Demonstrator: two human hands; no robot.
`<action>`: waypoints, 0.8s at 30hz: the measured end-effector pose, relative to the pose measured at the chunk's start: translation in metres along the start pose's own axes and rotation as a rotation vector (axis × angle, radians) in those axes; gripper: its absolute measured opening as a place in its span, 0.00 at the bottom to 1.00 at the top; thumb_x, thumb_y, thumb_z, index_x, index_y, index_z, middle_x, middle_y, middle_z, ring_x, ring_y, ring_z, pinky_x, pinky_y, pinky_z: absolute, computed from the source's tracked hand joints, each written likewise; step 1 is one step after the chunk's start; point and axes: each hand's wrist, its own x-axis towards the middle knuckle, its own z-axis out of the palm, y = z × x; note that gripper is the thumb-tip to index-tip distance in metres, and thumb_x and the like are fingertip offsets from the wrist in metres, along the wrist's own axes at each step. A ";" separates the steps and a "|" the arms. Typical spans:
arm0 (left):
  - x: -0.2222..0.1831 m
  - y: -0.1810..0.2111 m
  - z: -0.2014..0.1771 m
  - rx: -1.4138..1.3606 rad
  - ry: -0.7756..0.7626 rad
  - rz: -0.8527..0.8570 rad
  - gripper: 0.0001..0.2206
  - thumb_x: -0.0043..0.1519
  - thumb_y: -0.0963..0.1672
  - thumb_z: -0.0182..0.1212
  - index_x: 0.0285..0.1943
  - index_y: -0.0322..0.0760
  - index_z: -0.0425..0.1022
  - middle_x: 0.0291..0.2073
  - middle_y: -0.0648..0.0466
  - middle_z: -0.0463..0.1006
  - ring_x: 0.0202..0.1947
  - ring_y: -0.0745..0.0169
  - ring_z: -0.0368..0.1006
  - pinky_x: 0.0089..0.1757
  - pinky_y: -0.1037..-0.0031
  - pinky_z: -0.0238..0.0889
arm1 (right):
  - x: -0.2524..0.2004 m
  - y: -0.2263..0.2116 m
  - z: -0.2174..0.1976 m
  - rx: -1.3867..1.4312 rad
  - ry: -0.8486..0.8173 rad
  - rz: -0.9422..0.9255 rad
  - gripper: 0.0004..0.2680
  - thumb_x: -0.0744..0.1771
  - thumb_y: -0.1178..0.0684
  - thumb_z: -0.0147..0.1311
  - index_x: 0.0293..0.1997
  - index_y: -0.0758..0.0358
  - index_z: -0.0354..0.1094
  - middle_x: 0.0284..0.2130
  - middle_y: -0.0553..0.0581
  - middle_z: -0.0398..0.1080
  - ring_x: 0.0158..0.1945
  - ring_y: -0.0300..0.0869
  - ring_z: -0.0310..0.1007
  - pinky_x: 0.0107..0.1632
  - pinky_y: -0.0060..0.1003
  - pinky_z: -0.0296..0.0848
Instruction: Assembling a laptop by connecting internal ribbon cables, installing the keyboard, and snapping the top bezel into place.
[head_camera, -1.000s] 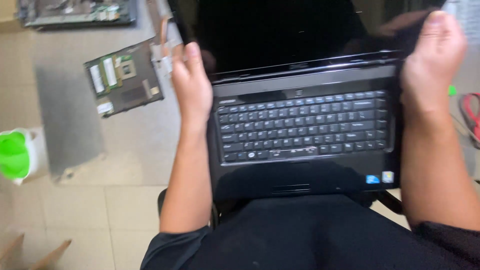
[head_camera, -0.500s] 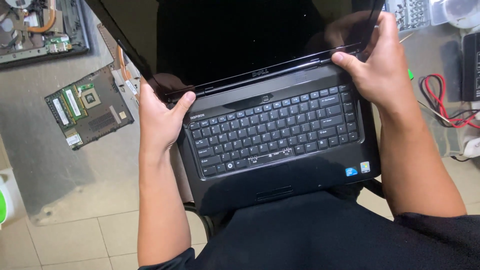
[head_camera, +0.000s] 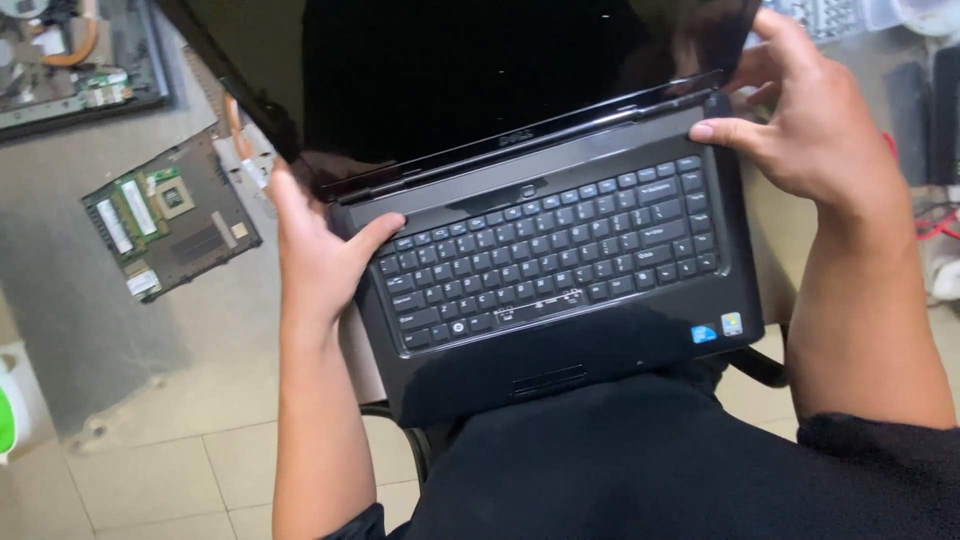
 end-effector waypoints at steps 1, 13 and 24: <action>-0.006 0.000 0.000 -0.008 -0.012 0.003 0.42 0.55 0.39 0.77 0.72 0.32 0.46 0.70 0.42 0.59 0.72 0.50 0.58 0.69 0.65 0.53 | -0.004 0.006 -0.001 -0.008 0.006 0.011 0.33 0.63 0.58 0.73 0.75 0.69 0.56 0.49 0.66 0.70 0.47 0.53 0.70 0.50 0.46 0.66; -0.039 -0.007 0.000 0.468 0.154 -0.040 0.38 0.58 0.45 0.76 0.75 0.32 0.58 0.54 0.46 0.70 0.50 0.53 0.66 0.49 0.67 0.63 | -0.017 0.033 0.004 -0.122 0.017 0.007 0.12 0.68 0.52 0.71 0.53 0.64 0.76 0.46 0.55 0.78 0.47 0.47 0.74 0.51 0.42 0.65; -0.037 -0.009 -0.018 0.442 0.092 -0.134 0.21 0.64 0.41 0.69 0.65 0.26 0.73 0.45 0.51 0.67 0.33 0.68 0.66 0.33 0.78 0.61 | -0.015 0.036 0.000 -0.272 -0.026 -0.062 0.12 0.68 0.45 0.66 0.54 0.58 0.78 0.47 0.52 0.80 0.54 0.51 0.76 0.59 0.51 0.55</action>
